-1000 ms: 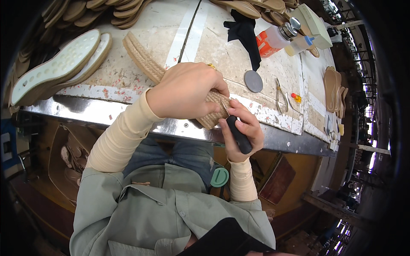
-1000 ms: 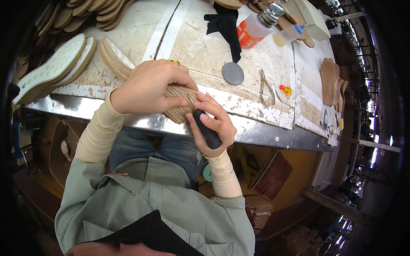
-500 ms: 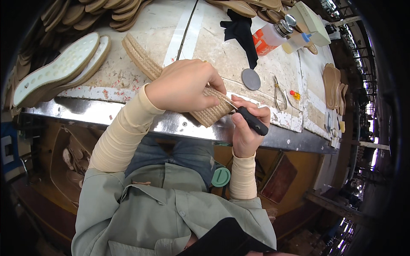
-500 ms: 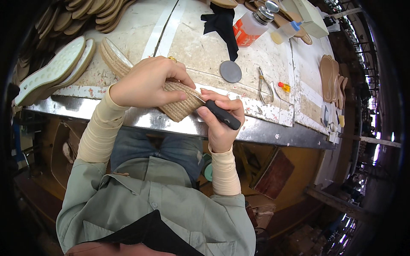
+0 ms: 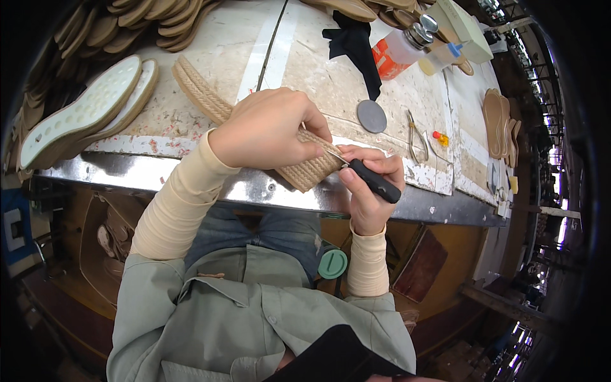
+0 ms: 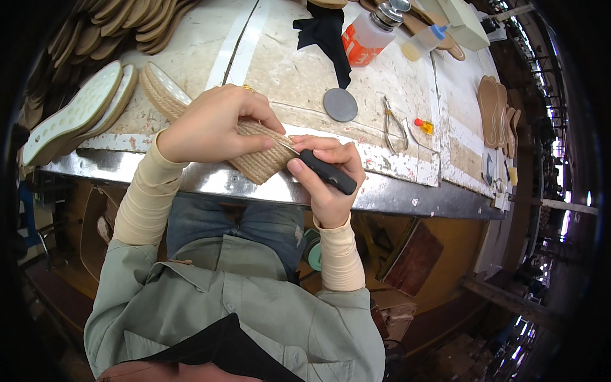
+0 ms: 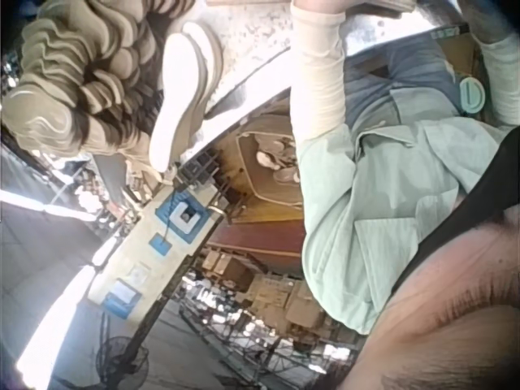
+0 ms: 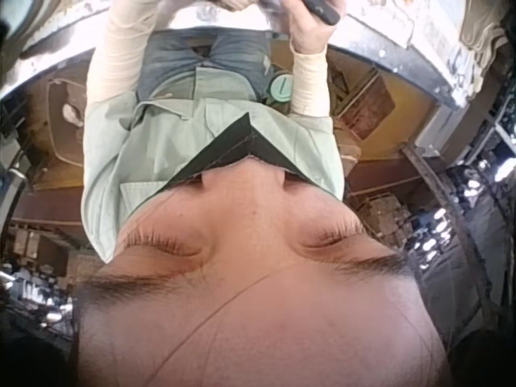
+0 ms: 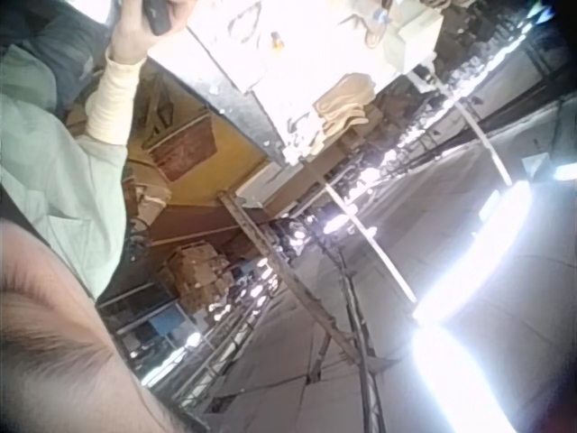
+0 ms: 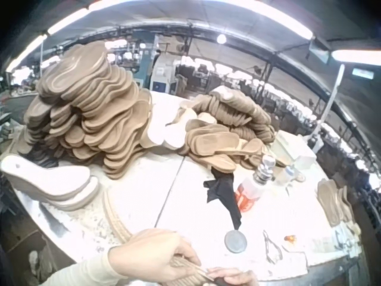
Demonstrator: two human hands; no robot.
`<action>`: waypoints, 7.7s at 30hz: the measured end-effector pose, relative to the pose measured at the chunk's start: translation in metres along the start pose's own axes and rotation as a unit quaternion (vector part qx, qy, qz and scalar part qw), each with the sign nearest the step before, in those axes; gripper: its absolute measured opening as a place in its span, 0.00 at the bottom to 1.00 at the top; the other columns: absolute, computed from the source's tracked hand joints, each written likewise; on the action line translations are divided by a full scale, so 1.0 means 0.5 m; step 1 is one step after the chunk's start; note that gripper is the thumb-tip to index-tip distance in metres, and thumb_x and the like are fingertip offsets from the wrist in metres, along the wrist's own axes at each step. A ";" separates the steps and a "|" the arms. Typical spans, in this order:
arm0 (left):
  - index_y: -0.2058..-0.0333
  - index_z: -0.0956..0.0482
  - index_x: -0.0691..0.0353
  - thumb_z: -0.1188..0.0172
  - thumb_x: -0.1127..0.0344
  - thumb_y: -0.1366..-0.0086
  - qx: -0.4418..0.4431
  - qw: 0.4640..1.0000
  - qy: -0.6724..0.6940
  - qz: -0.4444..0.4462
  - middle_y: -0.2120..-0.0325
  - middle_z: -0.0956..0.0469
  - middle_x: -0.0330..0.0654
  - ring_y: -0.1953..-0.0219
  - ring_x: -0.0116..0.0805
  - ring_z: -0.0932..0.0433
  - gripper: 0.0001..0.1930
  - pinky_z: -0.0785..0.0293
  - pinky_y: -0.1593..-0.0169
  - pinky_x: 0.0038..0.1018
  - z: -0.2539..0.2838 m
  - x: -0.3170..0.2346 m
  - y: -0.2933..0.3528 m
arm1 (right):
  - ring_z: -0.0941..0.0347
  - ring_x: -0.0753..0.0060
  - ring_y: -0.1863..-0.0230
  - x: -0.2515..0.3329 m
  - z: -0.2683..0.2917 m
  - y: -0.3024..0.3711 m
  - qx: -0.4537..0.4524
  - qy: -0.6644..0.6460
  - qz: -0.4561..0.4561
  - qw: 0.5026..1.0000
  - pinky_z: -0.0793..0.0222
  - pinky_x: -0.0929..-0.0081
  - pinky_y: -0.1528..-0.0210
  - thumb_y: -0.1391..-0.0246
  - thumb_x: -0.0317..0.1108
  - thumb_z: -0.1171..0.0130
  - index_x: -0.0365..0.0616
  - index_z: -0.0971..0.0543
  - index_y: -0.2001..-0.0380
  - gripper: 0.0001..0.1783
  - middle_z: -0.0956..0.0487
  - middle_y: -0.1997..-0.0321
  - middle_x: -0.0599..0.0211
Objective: The person uses a small knife to trim and smooth the woven sole of a sandal. They repeatedly scrape the sole surface, rotate the sandal to access different edges, and place the sandal back on the table among other similar items.
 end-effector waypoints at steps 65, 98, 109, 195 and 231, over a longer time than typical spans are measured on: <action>0.65 0.12 0.55 0.29 0.55 0.50 -0.042 0.996 -0.059 -0.047 0.70 0.17 0.36 0.68 0.35 0.19 0.15 0.28 0.64 0.25 -0.012 -0.042 0.009 | 0.22 0.59 0.51 -0.023 0.019 0.036 -0.095 -0.124 -0.037 0.987 0.29 0.61 0.43 0.52 0.15 0.35 0.40 0.30 0.61 0.18 0.18 0.62 0.53; 0.68 0.12 0.58 0.26 0.55 0.52 -0.092 0.987 -0.082 -0.099 0.75 0.19 0.35 0.73 0.33 0.23 0.15 0.30 0.68 0.25 -0.015 -0.041 0.016 | 0.23 0.58 0.52 -0.026 -0.003 0.054 -0.123 -0.069 0.063 0.988 0.29 0.58 0.43 0.51 0.16 0.35 0.41 0.28 0.61 0.17 0.18 0.63 0.53; 0.69 0.13 0.59 0.27 0.57 0.51 -0.106 0.984 -0.077 -0.116 0.78 0.21 0.38 0.77 0.35 0.23 0.14 0.32 0.72 0.25 -0.015 -0.046 0.018 | 0.21 0.62 0.58 -0.029 -0.011 0.053 -0.211 -0.095 0.005 0.973 0.25 0.64 0.48 0.50 0.16 0.36 0.38 0.29 0.61 0.16 0.19 0.65 0.53; 0.72 0.11 0.52 0.31 0.63 0.52 -0.033 0.993 -0.104 0.050 0.77 0.17 0.41 0.72 0.36 0.18 0.07 0.26 0.68 0.29 0.070 0.001 0.042 | 0.22 0.67 0.63 -0.016 -0.087 -0.014 -0.069 -0.003 0.005 0.998 0.26 0.69 0.53 0.51 0.17 0.36 0.41 0.31 0.64 0.15 0.20 0.64 0.53; 0.70 0.11 0.49 0.29 0.59 0.51 -0.048 0.991 -0.125 0.011 0.75 0.17 0.37 0.73 0.33 0.21 0.09 0.28 0.68 0.27 0.055 -0.001 0.054 | 0.21 0.63 0.56 -0.021 -0.072 0.003 -0.019 0.029 0.039 0.999 0.26 0.65 0.50 0.53 0.17 0.33 0.42 0.30 0.64 0.17 0.19 0.62 0.52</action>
Point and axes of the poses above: each hand's wrist, its own y-axis away from the middle knuckle, its own z-axis out of the back of the hand, x = y × z, the point moved 5 cm from there along -y, towards the middle knuckle
